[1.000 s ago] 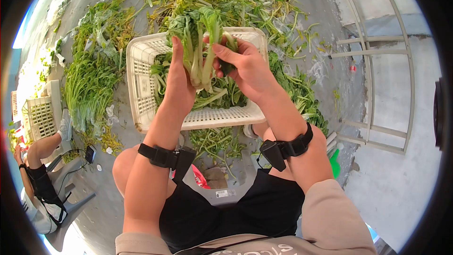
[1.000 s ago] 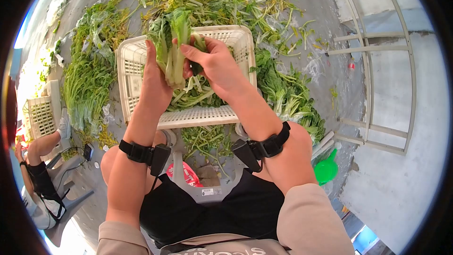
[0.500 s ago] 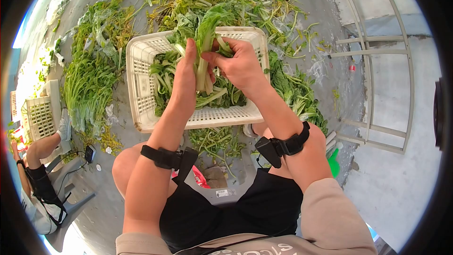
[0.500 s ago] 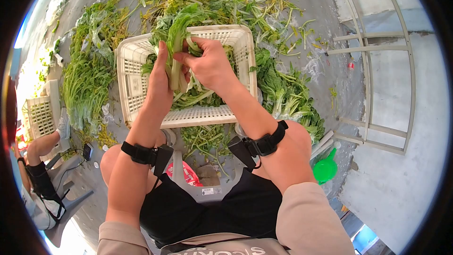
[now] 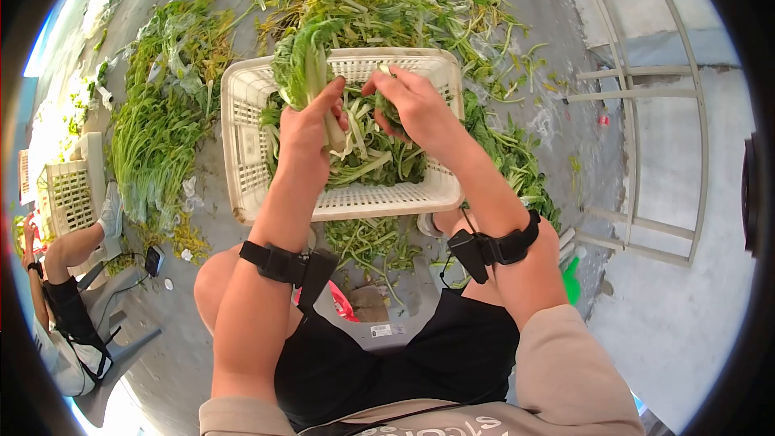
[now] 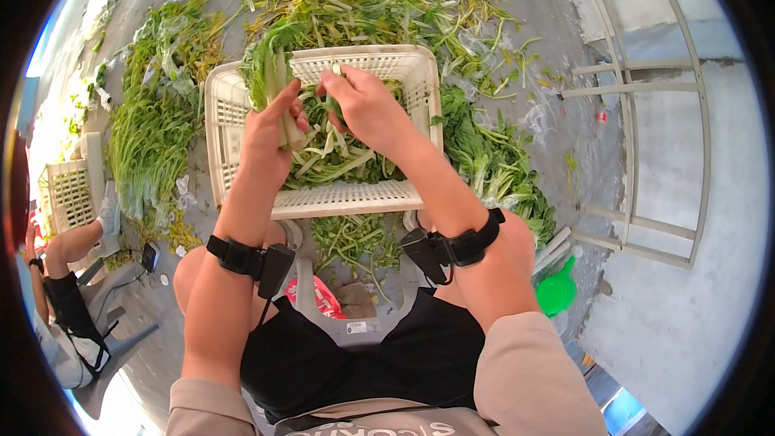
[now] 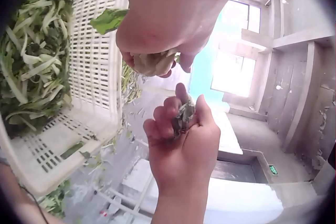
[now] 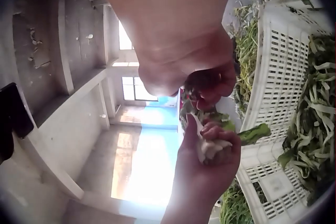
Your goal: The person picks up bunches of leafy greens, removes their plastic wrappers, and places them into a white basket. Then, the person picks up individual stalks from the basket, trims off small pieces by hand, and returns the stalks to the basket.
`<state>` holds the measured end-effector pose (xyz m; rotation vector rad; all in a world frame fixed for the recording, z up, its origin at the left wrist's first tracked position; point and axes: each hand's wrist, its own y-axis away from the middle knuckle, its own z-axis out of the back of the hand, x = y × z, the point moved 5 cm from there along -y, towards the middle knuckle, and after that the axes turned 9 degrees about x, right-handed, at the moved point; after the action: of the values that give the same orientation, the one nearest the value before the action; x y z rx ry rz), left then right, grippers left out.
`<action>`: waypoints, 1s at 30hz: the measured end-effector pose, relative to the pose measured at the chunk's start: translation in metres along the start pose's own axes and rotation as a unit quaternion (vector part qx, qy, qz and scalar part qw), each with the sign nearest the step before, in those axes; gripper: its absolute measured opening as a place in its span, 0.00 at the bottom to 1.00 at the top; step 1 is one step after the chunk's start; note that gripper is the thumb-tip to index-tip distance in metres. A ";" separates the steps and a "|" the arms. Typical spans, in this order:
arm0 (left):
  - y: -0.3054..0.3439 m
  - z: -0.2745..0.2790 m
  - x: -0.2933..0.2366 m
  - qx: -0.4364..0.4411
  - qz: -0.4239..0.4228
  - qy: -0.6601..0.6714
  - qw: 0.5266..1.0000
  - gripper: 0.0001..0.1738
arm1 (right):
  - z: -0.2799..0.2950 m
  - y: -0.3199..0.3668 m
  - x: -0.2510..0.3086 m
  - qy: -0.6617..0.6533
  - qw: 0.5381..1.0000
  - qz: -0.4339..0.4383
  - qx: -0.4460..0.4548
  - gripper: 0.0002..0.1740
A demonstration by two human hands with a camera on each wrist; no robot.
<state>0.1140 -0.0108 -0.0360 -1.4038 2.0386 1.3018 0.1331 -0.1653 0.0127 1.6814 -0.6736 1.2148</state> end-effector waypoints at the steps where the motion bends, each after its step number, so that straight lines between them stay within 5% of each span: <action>1: -0.002 0.003 -0.005 -0.001 -0.016 -0.007 1.000 0.15 | -0.001 0.003 0.004 0.014 0.999 -0.007 0.042 0.16; 7: 0.001 0.006 -0.037 0.036 -0.068 -0.099 0.992 0.17 | 0.000 0.023 0.010 0.168 0.948 -0.075 0.259 0.19; 11: 0.009 -0.017 -0.036 0.173 -0.054 -0.161 0.970 0.17 | 0.009 0.032 0.022 0.242 0.931 -0.048 0.269 0.19; 13: 0.014 -0.027 -0.024 0.276 0.005 -0.166 0.947 0.19 | 0.018 0.035 0.022 0.231 0.937 -0.101 0.243 0.20; 17: 0.017 -0.030 -0.012 0.289 0.047 -0.209 0.933 0.20 | 0.033 0.038 0.027 0.239 0.940 -0.088 0.228 0.20; 22: 0.022 -0.045 -0.017 0.263 -0.045 -0.142 0.953 0.19 | 0.027 0.039 0.023 0.202 0.945 -0.059 0.249 0.24; 30: 0.025 -0.043 -0.014 0.309 -0.016 -0.190 0.932 0.19 | 0.029 0.038 0.021 0.194 0.945 -0.044 0.258 0.23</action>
<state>0.1081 -0.0367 0.0088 -0.8194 1.8980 0.7322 0.1208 -0.2057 0.0436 1.7786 -0.0303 1.6957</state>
